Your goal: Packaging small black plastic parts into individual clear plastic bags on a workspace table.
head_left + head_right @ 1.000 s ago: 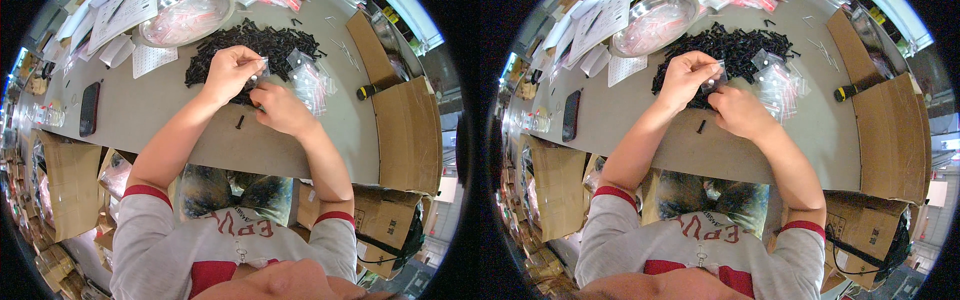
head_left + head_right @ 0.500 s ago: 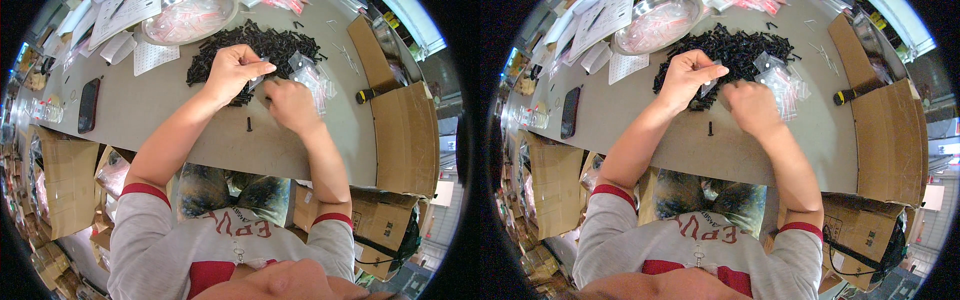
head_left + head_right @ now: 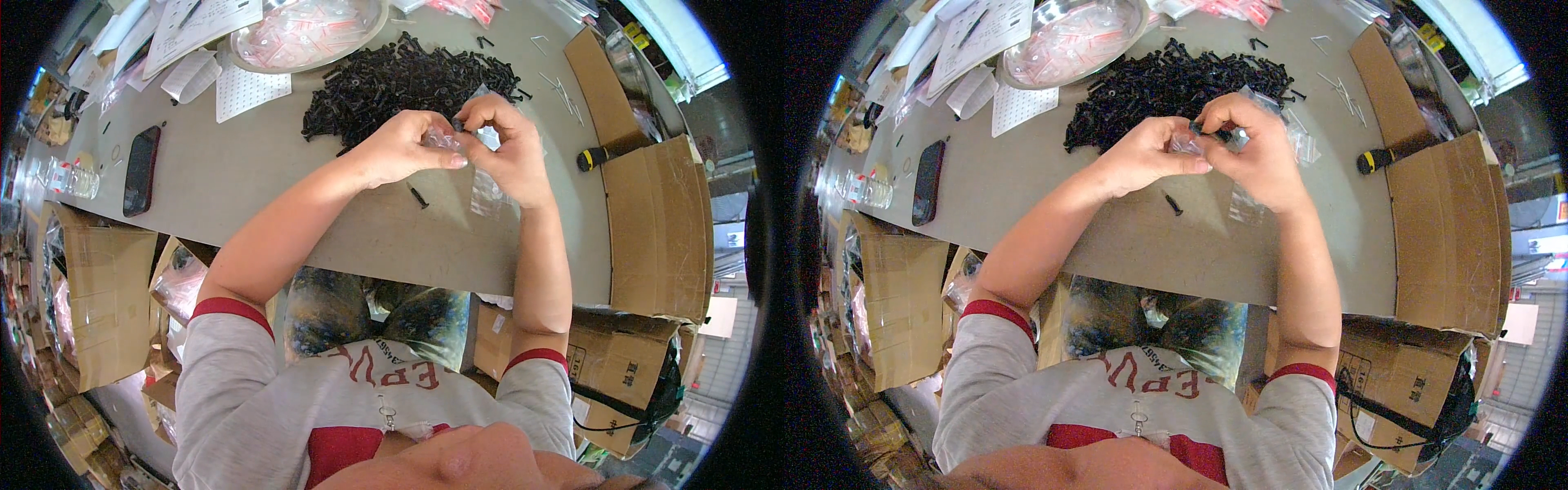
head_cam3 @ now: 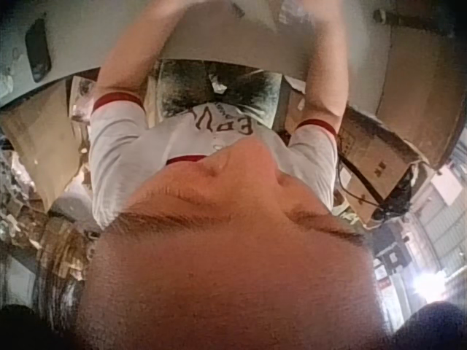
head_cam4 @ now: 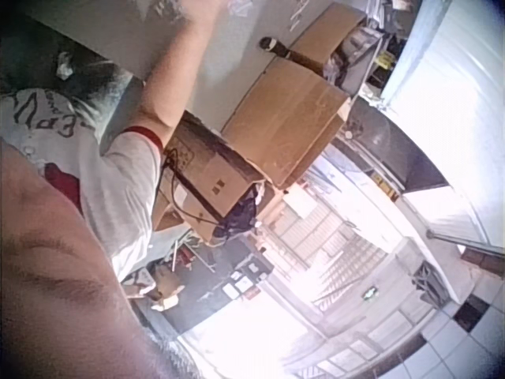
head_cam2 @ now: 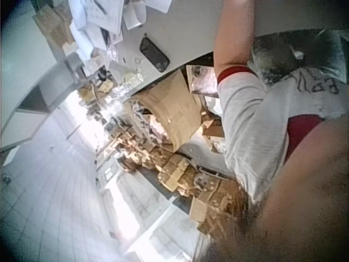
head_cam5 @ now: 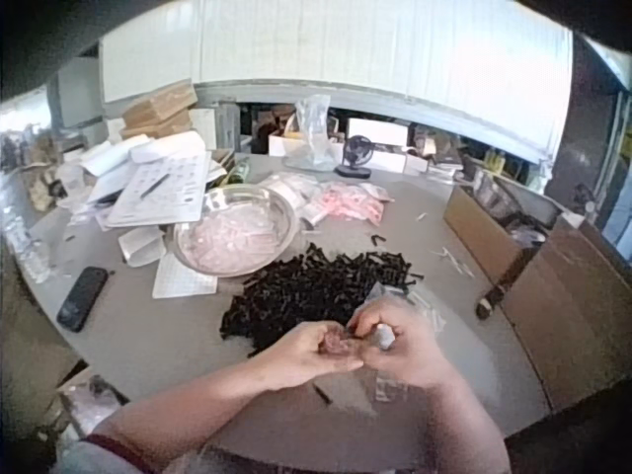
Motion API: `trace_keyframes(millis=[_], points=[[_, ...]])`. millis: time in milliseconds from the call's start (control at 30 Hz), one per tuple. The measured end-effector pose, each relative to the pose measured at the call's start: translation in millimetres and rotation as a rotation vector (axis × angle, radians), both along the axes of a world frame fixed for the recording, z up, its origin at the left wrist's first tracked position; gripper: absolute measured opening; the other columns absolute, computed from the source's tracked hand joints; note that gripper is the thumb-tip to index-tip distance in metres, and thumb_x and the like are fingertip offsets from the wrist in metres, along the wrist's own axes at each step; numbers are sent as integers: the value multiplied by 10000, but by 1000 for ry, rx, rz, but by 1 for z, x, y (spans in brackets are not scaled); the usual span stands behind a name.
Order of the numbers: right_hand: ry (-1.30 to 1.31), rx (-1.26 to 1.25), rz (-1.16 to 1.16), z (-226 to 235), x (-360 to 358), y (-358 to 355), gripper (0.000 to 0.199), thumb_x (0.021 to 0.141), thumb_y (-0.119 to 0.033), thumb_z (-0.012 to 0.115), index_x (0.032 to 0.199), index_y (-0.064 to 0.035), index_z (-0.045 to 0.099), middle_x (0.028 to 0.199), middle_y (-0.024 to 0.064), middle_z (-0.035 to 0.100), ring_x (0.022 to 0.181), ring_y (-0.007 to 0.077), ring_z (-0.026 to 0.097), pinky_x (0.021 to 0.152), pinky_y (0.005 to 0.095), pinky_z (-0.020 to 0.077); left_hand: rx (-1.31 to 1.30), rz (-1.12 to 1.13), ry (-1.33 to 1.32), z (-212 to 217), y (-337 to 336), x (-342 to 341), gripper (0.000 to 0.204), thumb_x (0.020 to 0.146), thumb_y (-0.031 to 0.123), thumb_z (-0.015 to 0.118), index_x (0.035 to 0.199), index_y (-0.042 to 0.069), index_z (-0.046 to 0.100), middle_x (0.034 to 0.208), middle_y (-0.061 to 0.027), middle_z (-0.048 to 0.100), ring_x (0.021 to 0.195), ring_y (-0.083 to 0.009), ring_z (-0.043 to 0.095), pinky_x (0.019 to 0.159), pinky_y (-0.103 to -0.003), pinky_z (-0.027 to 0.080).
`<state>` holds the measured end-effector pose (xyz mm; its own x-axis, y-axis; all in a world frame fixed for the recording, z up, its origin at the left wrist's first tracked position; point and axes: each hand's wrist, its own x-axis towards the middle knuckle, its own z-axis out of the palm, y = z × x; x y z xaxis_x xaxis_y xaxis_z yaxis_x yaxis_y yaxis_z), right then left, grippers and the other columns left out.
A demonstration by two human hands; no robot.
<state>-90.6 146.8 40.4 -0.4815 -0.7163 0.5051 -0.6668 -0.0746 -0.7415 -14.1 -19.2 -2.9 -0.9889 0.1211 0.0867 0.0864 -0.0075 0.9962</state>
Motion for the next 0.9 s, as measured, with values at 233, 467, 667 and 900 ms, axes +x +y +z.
trace_keyframes(millis=[233, 467, 667, 900], points=[[-189, 16, -108, 2, 2, 2, 152, 721, 11, 691, 837, -14, 596, 810, 50, 619, 743, 153, 596, 685, 291, 481, -92, 24, 52, 1, -3, 0, 202, 840, 163, 677, 966, 32, 588, 831, 22, 579, 779, -51, 526, 714, -212, 434], [169, 611, -13, -11, 19, -6, 157, 720, -132, 647, 838, -46, 588, 752, 158, 631, 711, 313, 631, 638, 403, 493, 280, 238, 221, 11, -14, 1, 144, 912, 151, 589, 1006, 82, 505, 908, 16, 519, 840, -75, 525, 785, -243, 456], [286, 579, 72, -20, 32, -23, 145, 696, -77, 626, 836, -73, 586, 810, 155, 633, 783, 350, 622, 662, 450, 495, 351, 288, 267, 16, -10, 1, 178, 893, 140, 615, 1017, 92, 496, 894, 24, 496, 787, -52, 492, 724, -225, 460], [625, 325, -23, -38, 47, -42, 172, 677, -50, 605, 845, -76, 579, 743, 95, 566, 693, 266, 609, 625, 391, 522, 177, 472, 324, 11, -16, -5, 149, 847, 105, 666, 898, 64, 532, 772, 24, 538, 695, -52, 483, 634, -197, 410]])
